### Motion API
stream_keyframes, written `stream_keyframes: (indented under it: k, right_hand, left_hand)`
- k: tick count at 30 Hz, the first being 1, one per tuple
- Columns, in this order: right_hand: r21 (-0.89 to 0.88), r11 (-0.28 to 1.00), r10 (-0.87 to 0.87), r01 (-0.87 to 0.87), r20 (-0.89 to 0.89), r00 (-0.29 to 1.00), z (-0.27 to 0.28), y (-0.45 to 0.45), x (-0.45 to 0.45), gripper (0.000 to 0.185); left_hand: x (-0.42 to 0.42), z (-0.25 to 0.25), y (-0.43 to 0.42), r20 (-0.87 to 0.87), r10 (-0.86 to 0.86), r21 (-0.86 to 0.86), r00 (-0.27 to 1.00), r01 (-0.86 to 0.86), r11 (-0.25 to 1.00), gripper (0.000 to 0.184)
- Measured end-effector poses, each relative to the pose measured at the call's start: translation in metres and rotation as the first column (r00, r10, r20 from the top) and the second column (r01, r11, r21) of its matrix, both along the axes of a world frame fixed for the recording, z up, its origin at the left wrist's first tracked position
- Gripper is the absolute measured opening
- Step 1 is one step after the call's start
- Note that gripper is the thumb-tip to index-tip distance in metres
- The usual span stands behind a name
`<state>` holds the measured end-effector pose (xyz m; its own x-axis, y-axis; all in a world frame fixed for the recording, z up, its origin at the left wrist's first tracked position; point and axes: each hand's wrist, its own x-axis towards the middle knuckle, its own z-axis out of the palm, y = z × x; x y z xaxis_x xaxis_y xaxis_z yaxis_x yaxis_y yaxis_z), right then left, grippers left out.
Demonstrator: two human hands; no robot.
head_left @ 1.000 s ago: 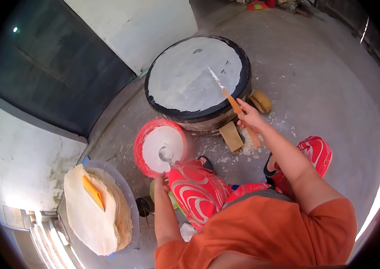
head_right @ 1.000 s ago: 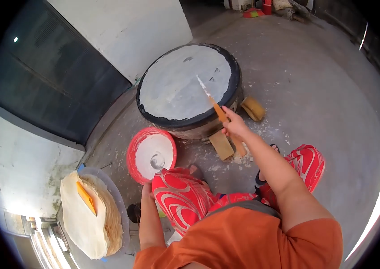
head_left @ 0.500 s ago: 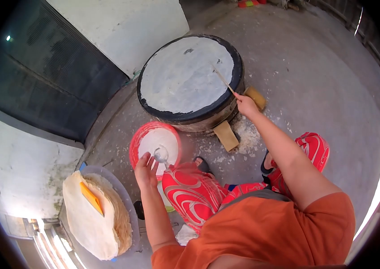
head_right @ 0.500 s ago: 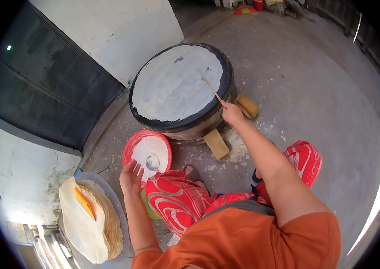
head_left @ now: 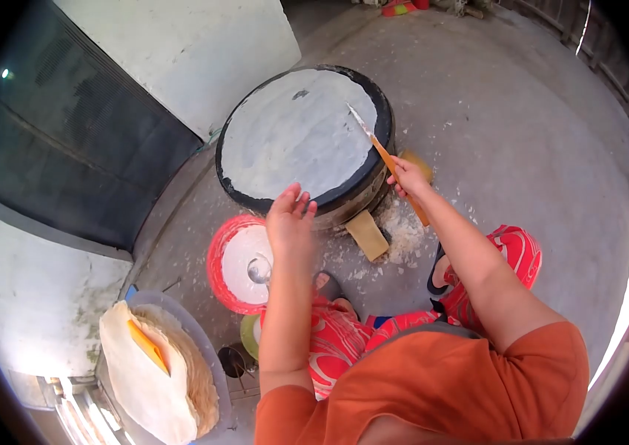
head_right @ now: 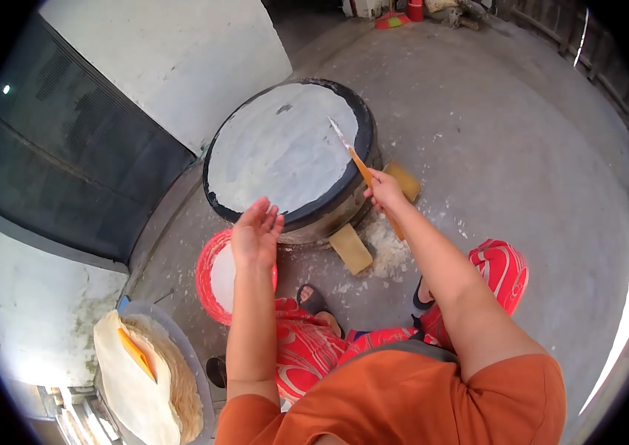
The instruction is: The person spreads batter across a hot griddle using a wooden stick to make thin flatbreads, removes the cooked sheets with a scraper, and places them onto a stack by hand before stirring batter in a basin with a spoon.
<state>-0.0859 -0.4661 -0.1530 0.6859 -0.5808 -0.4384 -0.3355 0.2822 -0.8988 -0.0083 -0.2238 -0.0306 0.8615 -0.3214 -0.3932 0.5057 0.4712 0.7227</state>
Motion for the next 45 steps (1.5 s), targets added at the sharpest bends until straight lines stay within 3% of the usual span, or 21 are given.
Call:
stream_keyframes:
  k: [2,4,5,7,11,13,16,18,20,21,22,26,28,29,31,32,35,38,40,44,45]
  right_hand:
    - [-0.026,1.0,-0.016,0.016,-0.004,1.0,0.001,-0.009,0.014,0.037]
    - [-0.32,0.942,0.039,-0.103,-0.199,0.979,0.008,-0.015,0.025,0.036]
    - [-0.317,0.942,0.04,-0.107,-0.21,0.977,0.006,-0.017,0.028,0.036]
    - [-0.799,0.444,0.058,-0.406,-0.426,0.903,0.009,-0.018,0.037,0.036]
    - [-0.738,0.461,0.055,-0.493,-0.53,0.846,0.032,0.003,0.034,0.037]
    - [-0.319,0.924,0.127,-0.212,-0.267,0.955,0.038,0.003,0.027,0.035]
    - [-0.527,0.85,0.01,-0.023,-0.028,1.0,0.009,-0.014,0.016,0.032]
    - [-0.65,0.744,0.001,-0.154,-0.229,0.973,-0.008,-0.011,0.001,0.033]
    - [-0.596,0.751,0.267,-0.284,-0.118,0.956,-0.027,-0.007,-0.008,0.033]
    - [-0.282,0.924,0.232,-0.258,-0.121,0.965,0.002,0.001,-0.015,0.034]
    - [-0.283,0.924,0.231,-0.258,-0.123,0.965,0.001,0.002,-0.019,0.034]
    - [-0.683,0.689,0.064,-0.242,-0.275,0.959,-0.012,0.016,-0.044,0.034]
    - [-0.592,0.671,0.512,-0.446,-0.064,0.856,-0.021,0.039,-0.055,0.035]
    - [-0.591,0.671,0.513,-0.448,-0.066,0.856,-0.019,0.041,-0.055,0.035]
    - [-0.008,0.889,0.456,-0.458,-0.07,0.887,0.004,0.047,-0.055,0.05]
    - [-0.008,0.887,0.46,-0.462,-0.073,0.885,0.016,0.05,-0.057,0.05]
    - [0.062,0.901,0.361,-0.43,0.441,0.821,0.061,0.057,-0.063,0.075]
    - [0.19,0.916,0.264,-0.354,0.381,0.886,0.035,0.048,-0.066,0.07]
    - [0.027,0.96,0.266,-0.279,0.228,0.937,0.036,0.058,-0.071,0.062]
    - [-0.175,0.862,0.468,-0.475,-0.083,0.88,0.056,0.086,-0.065,0.047]
    - [-0.354,0.669,0.634,-0.654,-0.187,0.75,0.057,0.095,-0.058,0.046]
  left_hand:
    - [0.005,-0.02,-0.004,0.001,-0.027,0.007,1.0,0.027,1.0,0.028]
    - [0.004,-0.026,-0.008,-0.134,-0.124,0.08,0.983,0.135,0.988,0.029]
    - [0.001,-0.029,-0.01,-0.119,-0.148,0.085,0.982,0.159,0.984,0.029]
    - [-0.005,-0.021,-0.014,-0.097,-0.182,0.071,0.979,0.189,0.979,0.028]
    - [-0.005,-0.015,-0.017,-0.054,-0.224,0.078,0.973,0.227,0.971,0.028]
    - [-0.004,-0.017,-0.015,-0.053,-0.215,0.071,0.975,0.218,0.973,0.028]
    - [-0.004,-0.015,-0.014,-0.046,-0.215,0.06,0.976,0.218,0.974,0.03]
    - [-0.004,-0.015,-0.013,-0.044,-0.229,0.056,0.973,0.231,0.971,0.03]
    - [-0.002,-0.014,-0.01,-0.08,-0.277,0.005,0.957,0.279,0.96,0.026]
    - [-0.001,-0.014,-0.009,-0.081,-0.279,0.004,0.957,0.28,0.96,0.026]
    - [0.0,-0.014,-0.007,-0.075,-0.272,0.014,0.959,0.274,0.962,0.026]
    - [-0.001,-0.01,-0.004,-0.064,-0.205,0.037,0.977,0.208,0.977,0.029]
    - [0.001,-0.012,-0.003,-0.06,-0.207,0.025,0.976,0.209,0.978,0.028]
    - [0.002,-0.012,-0.002,-0.056,-0.21,0.015,0.976,0.211,0.977,0.028]
    - [0.002,-0.012,-0.001,-0.051,-0.205,0.019,0.978,0.206,0.978,0.028]
    - [0.001,-0.012,0.0,-0.045,-0.2,0.024,0.979,0.201,0.979,0.028]
    - [0.0,-0.012,0.001,-0.052,-0.213,0.004,0.976,0.214,0.977,0.028]
    - [-0.001,-0.015,0.001,-0.061,-0.221,-0.017,0.973,0.22,0.975,0.028]
    - [-0.002,-0.018,0.0,-0.058,-0.214,-0.008,0.975,0.214,0.977,0.027]
    - [-0.013,-0.017,-0.013,0.043,-0.148,0.12,0.988,0.141,0.983,0.024]
    - [-0.017,-0.015,-0.017,0.108,-0.134,0.147,0.985,0.118,0.982,0.024]
